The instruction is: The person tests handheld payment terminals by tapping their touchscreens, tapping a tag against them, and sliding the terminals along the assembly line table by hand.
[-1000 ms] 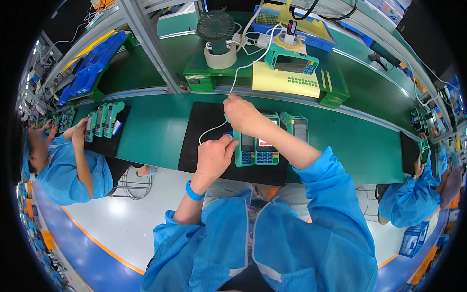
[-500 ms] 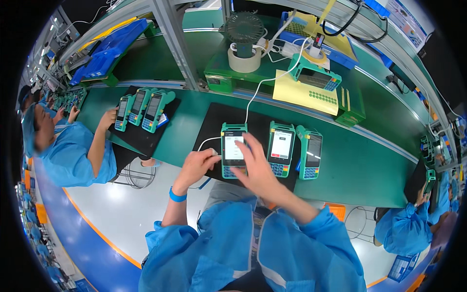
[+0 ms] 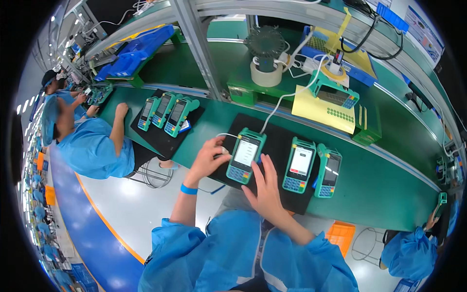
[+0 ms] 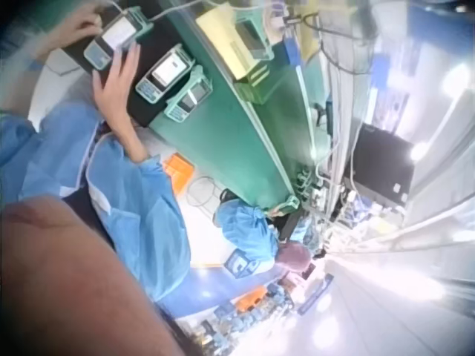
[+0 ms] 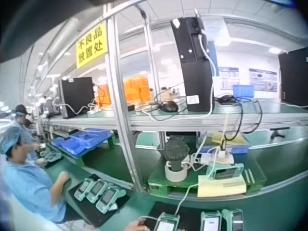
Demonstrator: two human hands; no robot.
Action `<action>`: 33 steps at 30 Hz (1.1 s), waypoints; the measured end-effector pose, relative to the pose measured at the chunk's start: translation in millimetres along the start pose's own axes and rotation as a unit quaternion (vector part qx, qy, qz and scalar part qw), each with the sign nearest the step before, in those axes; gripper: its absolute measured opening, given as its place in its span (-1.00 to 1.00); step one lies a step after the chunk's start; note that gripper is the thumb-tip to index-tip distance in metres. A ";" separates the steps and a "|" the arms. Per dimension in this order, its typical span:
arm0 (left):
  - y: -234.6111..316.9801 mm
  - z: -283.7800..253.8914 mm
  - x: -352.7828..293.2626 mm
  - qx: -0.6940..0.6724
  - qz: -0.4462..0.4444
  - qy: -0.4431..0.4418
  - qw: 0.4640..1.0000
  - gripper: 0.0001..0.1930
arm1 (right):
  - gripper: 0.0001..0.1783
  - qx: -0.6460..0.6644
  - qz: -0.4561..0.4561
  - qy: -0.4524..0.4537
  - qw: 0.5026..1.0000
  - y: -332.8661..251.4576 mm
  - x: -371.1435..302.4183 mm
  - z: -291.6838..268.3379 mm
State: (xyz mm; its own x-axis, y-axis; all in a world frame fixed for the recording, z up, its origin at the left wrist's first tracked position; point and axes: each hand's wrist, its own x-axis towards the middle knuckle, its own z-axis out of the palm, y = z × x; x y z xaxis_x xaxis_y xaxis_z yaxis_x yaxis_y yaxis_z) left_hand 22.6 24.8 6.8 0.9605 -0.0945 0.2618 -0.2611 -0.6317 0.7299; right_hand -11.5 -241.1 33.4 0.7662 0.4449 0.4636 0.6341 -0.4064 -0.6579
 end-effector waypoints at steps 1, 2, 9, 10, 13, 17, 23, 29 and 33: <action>2.3 9.9 1.9 0.010 0.010 0.004 1.000 -0.81 | -0.10 -0.019 -0.002 0.009 1.000 -1.4 -2.3 -3.8; 7.3 15.7 1.0 0.013 0.026 0.007 1.000 -0.81 | -0.11 -0.034 -0.008 0.014 0.999 -4.2 -4.9 -6.2; 60.7 100.9 19.0 -0.016 0.087 -0.028 0.996 -0.88 | -0.05 -0.172 0.012 0.004 0.985 2.4 -20.5 -30.8; 71.0 116.0 21.8 -0.031 0.112 -0.021 0.993 -0.89 | -0.02 -0.195 0.047 -0.020 0.979 3.0 -23.2 -37.8; 101.3 167.6 32.2 -0.109 0.076 -0.077 0.988 -0.86 | -0.03 -0.284 0.111 0.006 0.952 27.2 -43.7 -52.4; 137.3 233.9 44.4 -0.143 0.105 -0.095 0.980 -0.82 | -0.11 -0.344 0.142 0.060 0.926 46.3 -68.0 -95.9; 160.3 289.3 51.9 -0.272 0.111 -0.128 0.947 -0.75 | -0.12 -0.403 0.164 0.068 0.898 79.6 -106.4 -153.5; 173.6 189.9 26.0 -0.490 -0.040 -0.343 0.800 -0.78 | -0.03 -0.441 0.156 0.077 0.881 128.7 -143.8 -214.9; 145.6 91.6 10.7 -0.430 -0.093 -0.335 0.833 -0.74 | -0.05 -0.442 0.182 0.109 0.872 161.4 -155.6 -248.9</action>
State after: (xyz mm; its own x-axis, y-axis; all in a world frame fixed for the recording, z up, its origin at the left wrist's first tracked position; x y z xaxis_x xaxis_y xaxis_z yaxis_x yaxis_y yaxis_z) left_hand 3.7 -138.6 58.1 0.7556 -0.6462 -0.1071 0.2028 0.0753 0.9763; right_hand -2.4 -574.6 2.9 0.8739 0.0342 0.4849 0.1032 -0.9878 -0.1163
